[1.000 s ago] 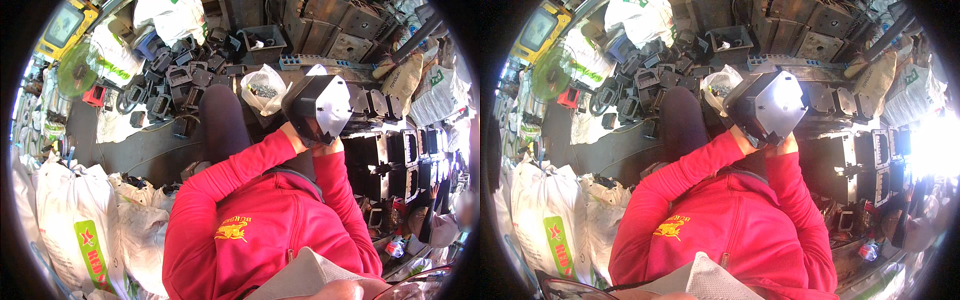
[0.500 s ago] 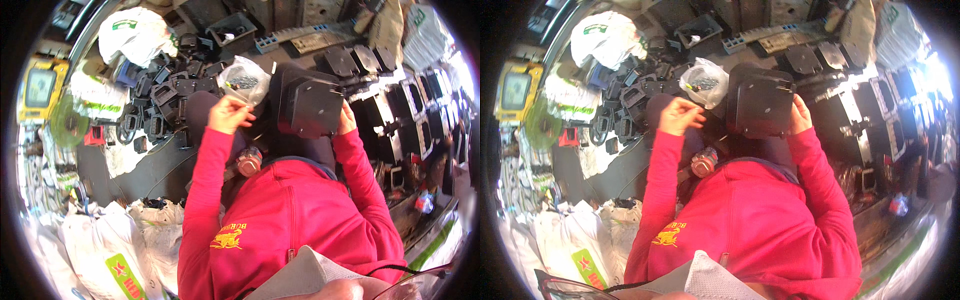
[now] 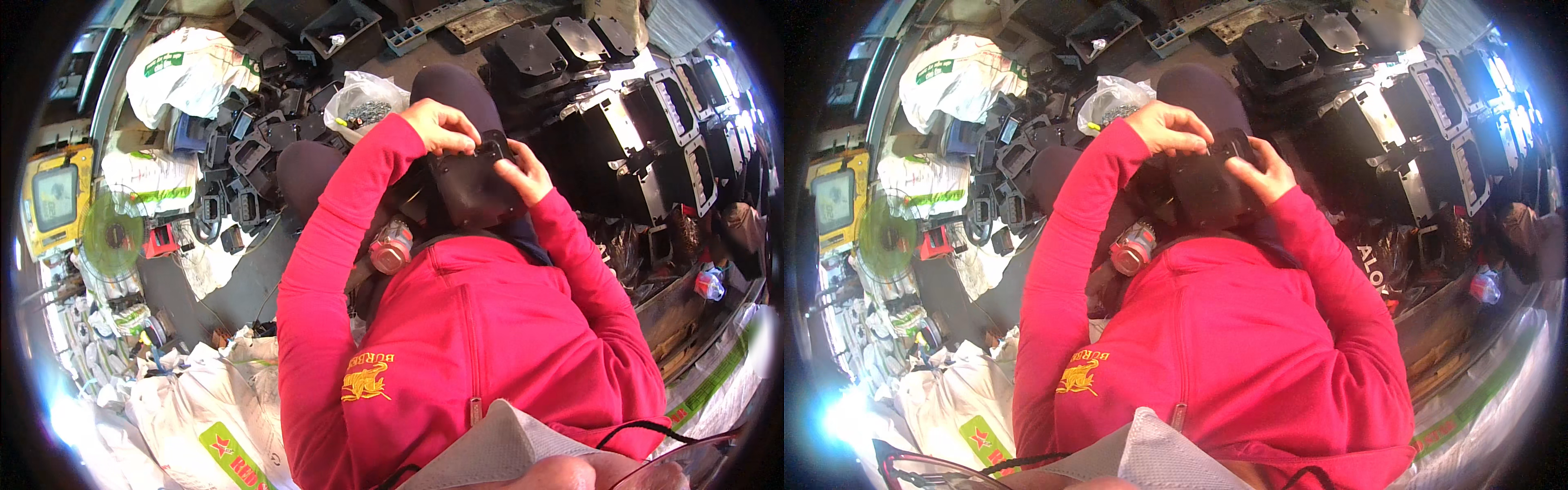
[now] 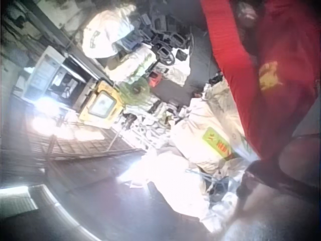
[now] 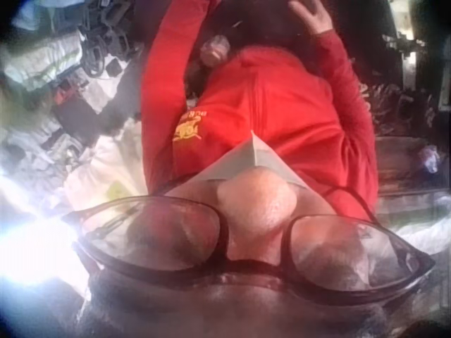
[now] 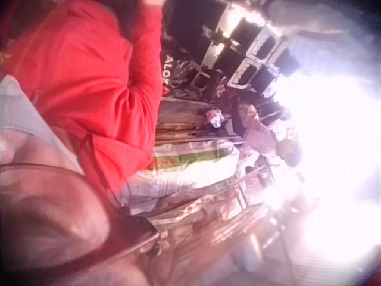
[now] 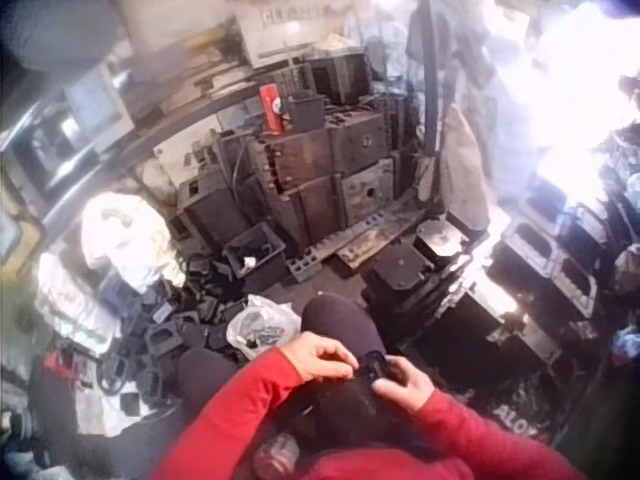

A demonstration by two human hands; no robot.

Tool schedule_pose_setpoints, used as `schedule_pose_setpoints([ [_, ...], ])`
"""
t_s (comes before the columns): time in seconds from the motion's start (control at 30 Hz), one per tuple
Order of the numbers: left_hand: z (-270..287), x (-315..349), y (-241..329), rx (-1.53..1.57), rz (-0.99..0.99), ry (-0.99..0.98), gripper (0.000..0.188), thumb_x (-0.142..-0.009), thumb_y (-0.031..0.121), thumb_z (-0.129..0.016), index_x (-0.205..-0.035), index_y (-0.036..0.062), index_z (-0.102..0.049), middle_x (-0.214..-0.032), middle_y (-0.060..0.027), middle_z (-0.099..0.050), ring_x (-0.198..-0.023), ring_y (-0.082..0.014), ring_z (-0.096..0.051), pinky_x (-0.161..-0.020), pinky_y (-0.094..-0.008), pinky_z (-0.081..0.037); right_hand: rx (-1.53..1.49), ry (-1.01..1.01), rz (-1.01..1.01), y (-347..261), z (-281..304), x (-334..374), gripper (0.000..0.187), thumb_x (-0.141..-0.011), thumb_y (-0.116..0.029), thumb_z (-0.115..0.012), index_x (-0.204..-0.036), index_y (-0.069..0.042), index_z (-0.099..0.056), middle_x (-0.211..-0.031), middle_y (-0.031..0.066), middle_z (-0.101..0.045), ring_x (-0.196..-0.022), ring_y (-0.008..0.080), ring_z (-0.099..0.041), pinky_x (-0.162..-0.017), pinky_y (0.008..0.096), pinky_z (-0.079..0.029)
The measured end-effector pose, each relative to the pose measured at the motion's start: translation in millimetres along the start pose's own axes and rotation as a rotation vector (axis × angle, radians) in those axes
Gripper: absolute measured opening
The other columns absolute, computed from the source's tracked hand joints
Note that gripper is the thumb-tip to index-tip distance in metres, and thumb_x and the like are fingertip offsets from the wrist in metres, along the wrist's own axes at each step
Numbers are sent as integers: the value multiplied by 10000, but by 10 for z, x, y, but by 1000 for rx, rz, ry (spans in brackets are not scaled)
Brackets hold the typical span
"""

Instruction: The person sits on the floor and uses a cordless drill to fasten screws into black plastic housings. They repeatedly pick up a housing, insert screws, drive them in with the drill, and place the finished unit into a stack.

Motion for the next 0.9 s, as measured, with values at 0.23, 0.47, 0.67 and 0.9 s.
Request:
schedule_pose_setpoints([
  [0.23,16,-328,-101,-109,111,-211,289,-802,263,-723,-1029,86,-696,-921,3,-683,-848,-88,-591,-672,-255,-463,302,-66,-63,-174,-83,-86,865,-648,-499,-812,-1274,-9,-471,-1134,195,-624,-1049,281,-616,-903,356,-478],
  [0.47,-38,-413,-249,-138,200,-295,287,-789,289,-737,-1017,116,-702,-933,35,-686,-853,-63,-579,-645,-235,-423,175,-76,-60,-167,-107,-60,877,-634,-476,-822,-1276,2,-464,-1134,206,-623,-1049,288,-618,-901,352,-478],
  [0.67,-33,-348,-142,-290,231,-235,281,-770,311,-744,-977,126,-705,-924,17,-695,-858,-92,-598,-658,-273,-450,225,-66,-35,-166,-131,-39,868,-640,-469,-823,-1270,7,-464,-1127,208,-625,-1052,286,-617,-895,359,-477],
  [0.9,-109,-302,197,-767,114,-52,216,-705,226,-730,-861,77,-715,-817,-91,-706,-783,-221,-675,-731,-348,-517,203,-69,-71,-137,-143,-27,888,-624,-466,-835,-1273,8,-458,-1164,209,-603,-1085,279,-597,-911,358,-462],
])
Point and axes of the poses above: each hand's wrist, its own x-axis away from the middle knuckle, its own z-axis out of the back of the hand, y = z × x, the point moved 8 cm from there along -x, towards the middle knuckle
